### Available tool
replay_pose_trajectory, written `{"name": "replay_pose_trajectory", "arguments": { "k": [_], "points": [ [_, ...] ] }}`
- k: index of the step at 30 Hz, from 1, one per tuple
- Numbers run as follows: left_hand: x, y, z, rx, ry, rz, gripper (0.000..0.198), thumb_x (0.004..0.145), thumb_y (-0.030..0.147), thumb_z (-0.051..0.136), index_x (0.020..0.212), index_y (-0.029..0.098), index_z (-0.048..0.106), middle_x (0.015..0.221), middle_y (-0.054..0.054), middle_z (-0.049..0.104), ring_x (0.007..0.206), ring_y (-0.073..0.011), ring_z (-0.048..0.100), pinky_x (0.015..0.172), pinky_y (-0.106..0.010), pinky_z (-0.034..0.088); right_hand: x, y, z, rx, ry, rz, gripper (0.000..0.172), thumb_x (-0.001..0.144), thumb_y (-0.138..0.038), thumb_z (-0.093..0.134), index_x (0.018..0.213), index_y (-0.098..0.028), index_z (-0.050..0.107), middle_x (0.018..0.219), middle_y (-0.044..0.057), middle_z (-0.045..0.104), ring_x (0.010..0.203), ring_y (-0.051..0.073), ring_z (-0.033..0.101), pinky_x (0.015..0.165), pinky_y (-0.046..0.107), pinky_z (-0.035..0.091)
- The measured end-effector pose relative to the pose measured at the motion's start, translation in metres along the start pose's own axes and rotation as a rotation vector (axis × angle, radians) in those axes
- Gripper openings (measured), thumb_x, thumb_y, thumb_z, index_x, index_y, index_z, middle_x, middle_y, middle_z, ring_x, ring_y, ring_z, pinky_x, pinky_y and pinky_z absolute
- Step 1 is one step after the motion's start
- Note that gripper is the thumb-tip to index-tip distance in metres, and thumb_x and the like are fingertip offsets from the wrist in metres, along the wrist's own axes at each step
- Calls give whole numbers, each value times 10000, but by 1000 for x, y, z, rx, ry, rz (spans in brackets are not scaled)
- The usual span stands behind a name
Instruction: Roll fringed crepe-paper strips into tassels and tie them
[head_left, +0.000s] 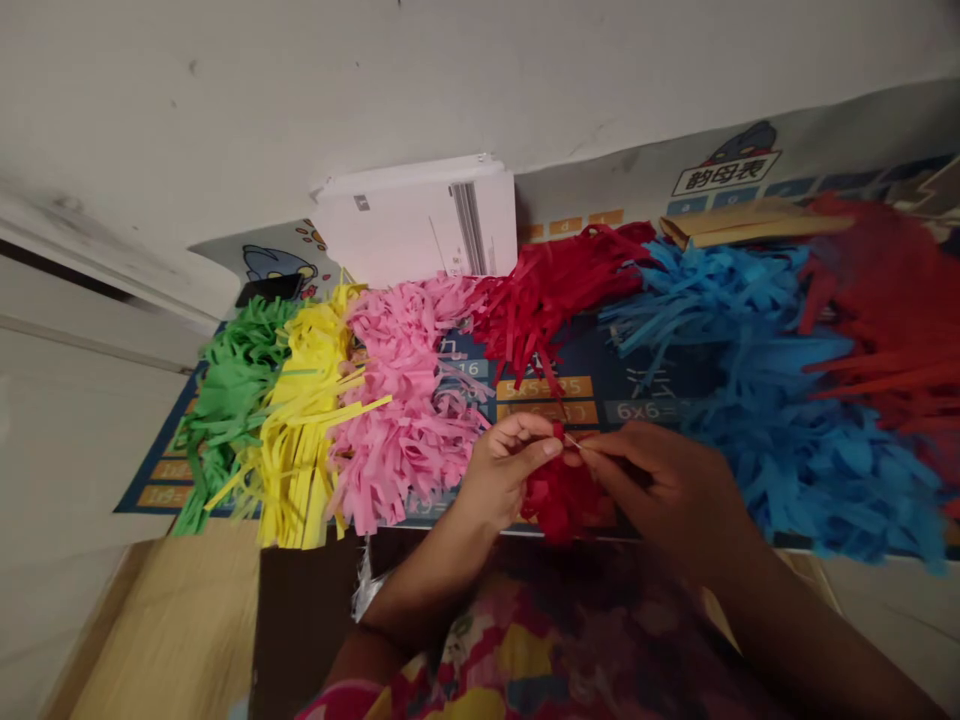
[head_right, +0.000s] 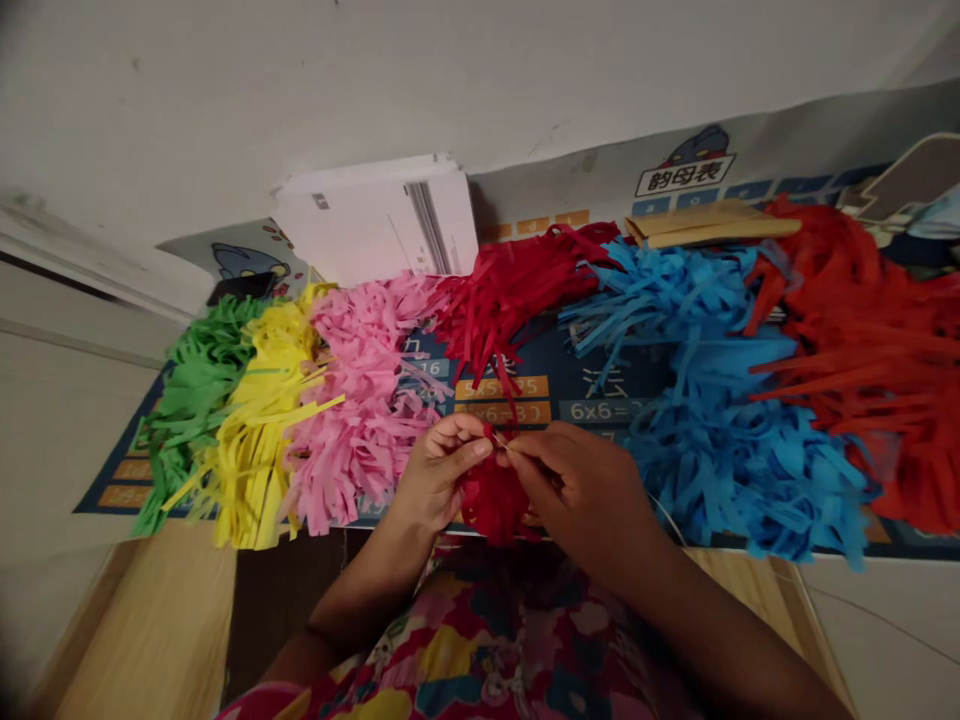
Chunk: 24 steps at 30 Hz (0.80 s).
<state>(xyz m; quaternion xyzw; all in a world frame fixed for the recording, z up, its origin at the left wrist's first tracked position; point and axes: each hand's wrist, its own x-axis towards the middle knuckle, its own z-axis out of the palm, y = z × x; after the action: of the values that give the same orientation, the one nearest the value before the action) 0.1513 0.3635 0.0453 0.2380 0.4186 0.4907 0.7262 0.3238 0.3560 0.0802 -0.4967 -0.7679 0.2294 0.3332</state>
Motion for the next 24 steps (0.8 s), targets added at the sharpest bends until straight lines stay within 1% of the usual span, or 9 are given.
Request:
{"name": "replay_pose_trajectory", "arguments": {
  "k": [4,6,8,11,13,16,21,23,24],
  "points": [
    [0,-2,-3,48,-52,50,448,601,367,940,807,168,595,741,26,737,626,-125,727,644,-217,585,0,2,1,14,-4,43,224,940,-284,540,831,-231,728,716,5,695,644,140,657,593,244,460],
    [0,-3,-3,84,-68,105,433,642,339,921,858,176,583,754,31,740,642,-124,731,648,-209,577,0,3,3,21,-6,50,223,933,-284,546,809,-230,722,709,7,696,646,145,658,601,246,468],
    [-2,-5,-3,144,-63,177,424,682,302,897,918,189,563,774,35,746,666,-120,732,666,-207,572,0,5,5,28,-13,59,219,936,-305,547,839,-232,729,740,16,711,671,158,670,619,256,482],
    [-7,-6,-3,328,-34,280,400,751,235,835,1016,202,537,793,22,751,727,-126,733,727,-219,561,0,10,8,72,-40,93,219,931,-377,579,983,-229,731,847,31,748,724,182,696,661,279,521],
    [-11,-7,-4,488,-27,347,402,785,184,787,1088,205,524,828,4,757,797,-140,737,788,-239,550,0,14,10,97,-67,93,220,928,-380,591,1011,-226,724,872,30,757,740,189,706,682,286,539],
    [-16,-6,-6,639,-56,424,437,813,148,731,1175,214,495,911,-20,764,892,-156,737,855,-262,535,-1,19,12,48,-86,11,190,955,-316,561,972,-219,724,857,26,758,756,183,713,693,279,544],
    [-17,-11,-7,692,-103,407,384,867,161,652,1198,212,464,972,-49,761,891,-158,739,807,-254,545,-7,15,17,-202,32,-282,218,987,-217,506,958,-181,719,848,66,747,750,188,694,670,281,519],
    [-17,-13,-5,695,-106,421,385,858,146,650,1189,208,464,945,-46,762,871,-157,740,789,-249,547,-9,13,15,-265,87,-287,225,980,-210,503,905,-186,714,868,86,736,777,203,685,678,300,513],
    [-18,-13,-3,693,-113,431,388,858,146,650,1192,206,462,941,-47,763,872,-159,741,788,-249,549,-10,14,12,-236,96,-250,227,981,-232,505,880,-197,706,887,88,730,805,208,683,698,308,517]
  ]
}}
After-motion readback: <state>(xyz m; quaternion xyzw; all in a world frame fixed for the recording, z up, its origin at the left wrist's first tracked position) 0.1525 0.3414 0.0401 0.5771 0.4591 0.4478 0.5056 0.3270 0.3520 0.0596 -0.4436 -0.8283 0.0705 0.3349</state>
